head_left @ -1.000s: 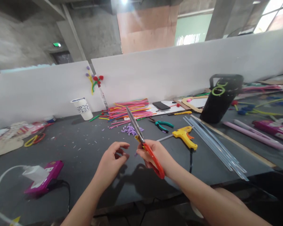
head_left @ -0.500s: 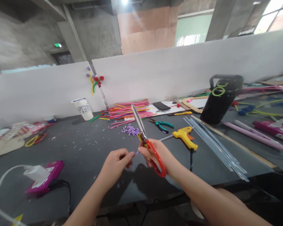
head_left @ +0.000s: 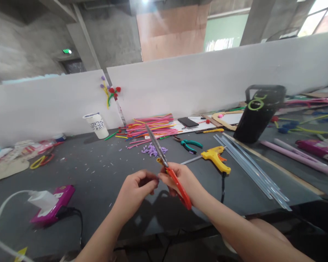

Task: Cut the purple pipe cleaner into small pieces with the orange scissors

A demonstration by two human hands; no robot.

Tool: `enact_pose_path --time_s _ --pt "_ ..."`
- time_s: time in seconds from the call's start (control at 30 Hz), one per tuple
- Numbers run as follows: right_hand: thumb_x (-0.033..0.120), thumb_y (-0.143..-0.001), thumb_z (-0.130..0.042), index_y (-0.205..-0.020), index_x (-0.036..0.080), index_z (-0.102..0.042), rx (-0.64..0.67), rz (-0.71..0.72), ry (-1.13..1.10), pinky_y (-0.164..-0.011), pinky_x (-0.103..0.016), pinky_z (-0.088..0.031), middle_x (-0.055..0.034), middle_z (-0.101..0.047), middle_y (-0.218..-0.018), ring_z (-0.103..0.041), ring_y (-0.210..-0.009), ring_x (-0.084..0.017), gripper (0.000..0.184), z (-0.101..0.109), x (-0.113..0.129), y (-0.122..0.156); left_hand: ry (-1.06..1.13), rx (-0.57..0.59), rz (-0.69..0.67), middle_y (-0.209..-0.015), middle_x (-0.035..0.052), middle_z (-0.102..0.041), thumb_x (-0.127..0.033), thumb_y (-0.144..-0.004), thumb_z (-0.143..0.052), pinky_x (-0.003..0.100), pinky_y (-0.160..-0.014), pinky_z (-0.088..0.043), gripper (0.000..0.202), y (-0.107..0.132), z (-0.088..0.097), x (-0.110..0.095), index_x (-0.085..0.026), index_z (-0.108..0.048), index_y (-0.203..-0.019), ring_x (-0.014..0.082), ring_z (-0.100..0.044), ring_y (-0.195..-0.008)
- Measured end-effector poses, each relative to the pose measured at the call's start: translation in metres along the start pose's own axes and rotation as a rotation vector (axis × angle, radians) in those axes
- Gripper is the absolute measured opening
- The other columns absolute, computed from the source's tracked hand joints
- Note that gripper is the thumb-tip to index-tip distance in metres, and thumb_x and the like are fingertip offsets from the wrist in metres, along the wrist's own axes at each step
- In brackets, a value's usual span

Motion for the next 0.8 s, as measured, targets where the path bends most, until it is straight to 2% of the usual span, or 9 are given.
enact_pose_path --time_s 0.2,0.37,0.5,0.6,0.7,0.8 --pt "0.024 -0.065 -0.055 -0.067 0.017 -0.052 -0.023 0.001 -0.039 -0.031 -0.015 -0.03 0.0098 -0.04 -0.039 -0.038 -0.03 -0.005 0.007 0.003 0.005 0.002 0.295 -0.034 0.069 -0.056 -0.0017 -0.057 -0.026 -0.068 -0.061 0.018 -0.045 -0.033 0.012 0.002 0.0 -0.001 -0.014 -0.06 -0.07 0.0077 -0.047 -0.049" --pt "0.024 -0.066 -0.056 -0.071 0.017 -0.053 -0.006 0.088 -0.03 -0.034 -0.016 -0.032 0.0082 -0.045 -0.046 -0.039 -0.034 -0.005 0.009 -0.002 0.004 0.006 0.322 -0.003 0.056 -0.052 -0.0028 -0.056 -0.028 -0.069 -0.062 0.018 -0.046 -0.033 0.014 0.002 -0.003 0.0 -0.014 -0.06 -0.066 0.0069 -0.045 -0.047" --pt "0.022 -0.067 -0.054 -0.066 0.018 -0.049 -0.061 0.152 0.077 -0.036 -0.016 -0.03 0.0086 -0.041 -0.045 -0.036 -0.035 -0.004 0.007 -0.002 0.005 0.01 0.34 -0.01 0.08 -0.052 -0.0023 -0.056 -0.028 -0.069 -0.062 0.019 -0.046 -0.032 0.015 0.001 -0.003 0.001 -0.014 -0.059 -0.065 0.0071 -0.045 -0.046" --pt "0.025 -0.068 -0.054 -0.063 0.019 -0.045 -0.051 0.179 0.065 -0.036 -0.017 -0.03 0.0082 -0.04 -0.046 -0.037 -0.035 -0.005 0.011 -0.002 0.007 0.011 0.386 -0.026 0.092 -0.057 -0.0011 -0.057 -0.027 -0.069 -0.062 0.019 -0.046 -0.033 0.014 0.0 -0.001 0.002 -0.014 -0.058 -0.068 0.0079 -0.047 -0.047" --pt "0.026 -0.068 -0.054 -0.066 0.018 -0.047 -0.063 0.155 0.044 -0.037 -0.017 -0.031 0.0081 -0.04 -0.047 -0.038 -0.036 -0.005 0.01 0.0 0.007 0.009 0.304 -0.031 0.072 -0.057 -0.0015 -0.057 -0.028 -0.07 -0.06 0.019 -0.046 -0.033 0.013 0.0 0.0 0.002 -0.015 -0.058 -0.07 0.0086 -0.048 -0.048" --pt "0.023 -0.067 -0.055 -0.069 0.017 -0.05 -0.051 0.121 0.083 -0.038 -0.017 -0.031 0.0072 -0.043 -0.05 -0.037 -0.038 -0.005 0.008 0.0 0.005 0.007 0.08 -0.027 -0.013 -0.055 -0.0018 -0.054 -0.027 -0.071 -0.057 0.021 -0.048 -0.035 0.013 0.002 -0.002 -0.001 -0.015 -0.058 -0.067 0.01 -0.048 -0.05"
Point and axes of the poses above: each hand's wrist, its own y-axis away from the middle knuckle, its own z-axis out of the back of the hand, x = y × z, the point moved 3 cm from there along -y, towards the middle knuckle
